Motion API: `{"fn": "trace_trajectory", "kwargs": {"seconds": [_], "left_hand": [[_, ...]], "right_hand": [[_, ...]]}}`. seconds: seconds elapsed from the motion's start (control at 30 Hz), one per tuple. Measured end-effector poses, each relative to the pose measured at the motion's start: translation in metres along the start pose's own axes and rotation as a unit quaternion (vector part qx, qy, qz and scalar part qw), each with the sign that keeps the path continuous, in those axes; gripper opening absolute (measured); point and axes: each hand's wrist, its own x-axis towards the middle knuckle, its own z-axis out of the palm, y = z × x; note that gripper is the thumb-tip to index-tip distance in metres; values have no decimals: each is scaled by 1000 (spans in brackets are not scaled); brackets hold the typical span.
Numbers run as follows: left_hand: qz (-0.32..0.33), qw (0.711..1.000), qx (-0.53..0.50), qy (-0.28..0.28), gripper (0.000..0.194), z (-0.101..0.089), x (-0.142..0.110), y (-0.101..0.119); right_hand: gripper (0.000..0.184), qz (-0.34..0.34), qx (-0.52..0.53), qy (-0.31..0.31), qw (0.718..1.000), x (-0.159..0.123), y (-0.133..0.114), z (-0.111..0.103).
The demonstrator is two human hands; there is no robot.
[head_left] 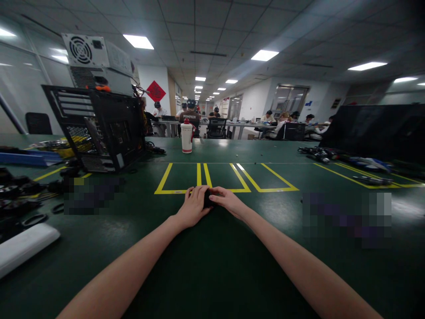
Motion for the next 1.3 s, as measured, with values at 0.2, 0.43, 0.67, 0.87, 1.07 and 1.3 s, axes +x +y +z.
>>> {"fn": "trace_trajectory", "kwargs": {"seconds": [0.2,0.43,0.67,0.87,1.07,1.3], "left_hand": [[1,1000,-2,-4,55,0,0,0],[-6,1000,-3,-11,54,-4,0,1],[-3,1000,1,-6,54,-2,0,1],[-2,1000,4,-4,55,1,0,-1],[-5,1000,-1,-10,55,-2,0,0],[-6,1000,-7,-10,54,-3,0,2]], "right_hand": [[34,-18,12,-13,1000,-4,-4,2],[32,-8,-20,29,999,-3,-3,6],[39,-11,14,-29,999,-4,-6,2],[26,-23,6,23,999,-5,-4,7],[32,18,-9,23,1000,-1,-3,3],[39,-13,24,-21,999,-6,-5,2]]}}
